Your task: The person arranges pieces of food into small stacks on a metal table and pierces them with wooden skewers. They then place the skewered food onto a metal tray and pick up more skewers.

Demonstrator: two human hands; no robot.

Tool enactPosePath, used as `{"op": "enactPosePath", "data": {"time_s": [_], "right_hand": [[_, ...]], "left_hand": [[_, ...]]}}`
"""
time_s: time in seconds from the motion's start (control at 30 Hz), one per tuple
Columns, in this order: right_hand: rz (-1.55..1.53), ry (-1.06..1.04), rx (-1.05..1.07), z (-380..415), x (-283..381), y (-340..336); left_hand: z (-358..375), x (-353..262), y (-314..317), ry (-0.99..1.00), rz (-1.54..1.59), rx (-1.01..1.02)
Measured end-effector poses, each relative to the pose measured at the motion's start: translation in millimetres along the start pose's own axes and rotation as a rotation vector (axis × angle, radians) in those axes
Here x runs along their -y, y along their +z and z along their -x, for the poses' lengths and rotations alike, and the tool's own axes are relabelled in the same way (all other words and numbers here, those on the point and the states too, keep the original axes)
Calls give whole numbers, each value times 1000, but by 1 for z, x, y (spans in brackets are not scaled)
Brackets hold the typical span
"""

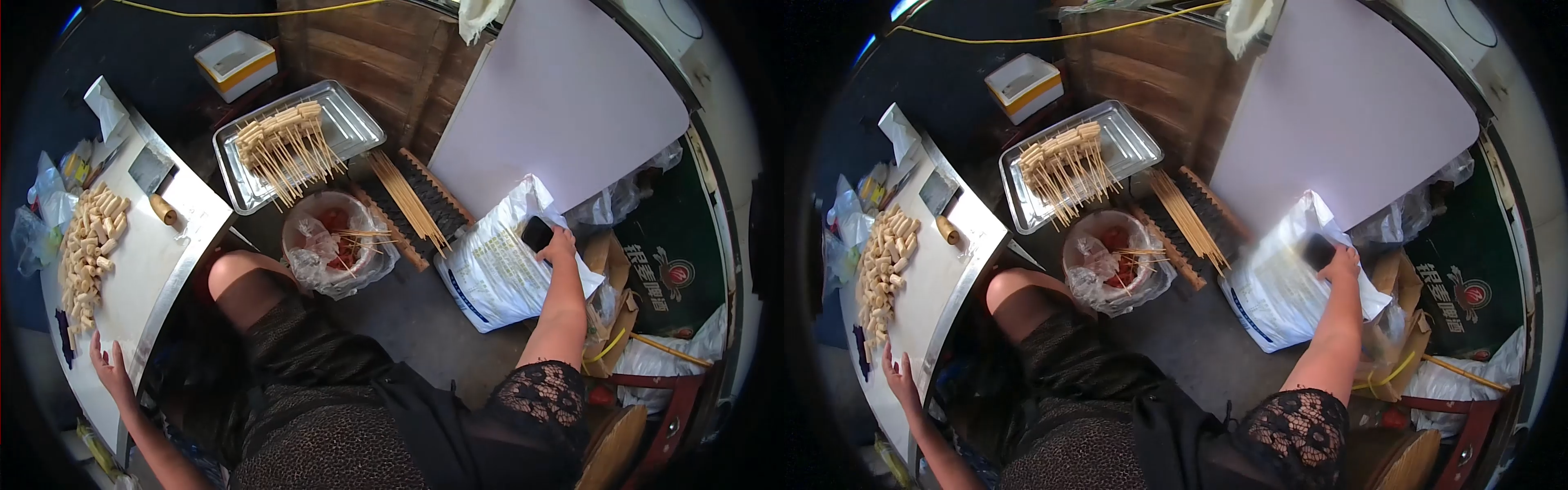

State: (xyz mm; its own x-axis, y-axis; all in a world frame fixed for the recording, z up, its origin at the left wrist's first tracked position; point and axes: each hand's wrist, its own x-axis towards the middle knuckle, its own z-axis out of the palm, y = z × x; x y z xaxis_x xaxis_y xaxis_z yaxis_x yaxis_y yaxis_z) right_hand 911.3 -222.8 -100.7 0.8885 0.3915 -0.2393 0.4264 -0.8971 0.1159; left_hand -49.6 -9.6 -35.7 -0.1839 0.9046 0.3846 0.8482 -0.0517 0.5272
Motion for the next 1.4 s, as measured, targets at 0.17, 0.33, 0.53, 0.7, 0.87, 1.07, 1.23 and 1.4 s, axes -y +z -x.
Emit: {"op": "enactPosePath", "data": {"time_s": [0.17, 0.33, 0.53, 0.7, 0.87, 1.07, 1.23, 1.4], "right_hand": [[226, 37, -196, 8, 23, 14], [-372, -416, -124, 77, 160, 34], [-418, -517, -227, 25, 288, 130], [-124, -353, -150, 34, 319, 136], [-89, -365, -186, 25, 324, 138], [-87, -348, -130, 26, 318, 120], [-183, -407, -172, 39, 297, 101], [-729, -332, -124, 61, 264, 116]], "left_hand": [[2, -5, -1, 5, 8, 8], [-3, 1, 15, -1, 21, 27], [-16, -31, 33, 80, 3, 83], [-8, -11, 23, 16, -52, 92], [-10, 9, 23, -21, -94, 100], [-15, 14, 29, -21, -30, 105], [-15, 6, 23, 8, -10, 56], [-4, 9, 12, 13, -3, -23]]}}
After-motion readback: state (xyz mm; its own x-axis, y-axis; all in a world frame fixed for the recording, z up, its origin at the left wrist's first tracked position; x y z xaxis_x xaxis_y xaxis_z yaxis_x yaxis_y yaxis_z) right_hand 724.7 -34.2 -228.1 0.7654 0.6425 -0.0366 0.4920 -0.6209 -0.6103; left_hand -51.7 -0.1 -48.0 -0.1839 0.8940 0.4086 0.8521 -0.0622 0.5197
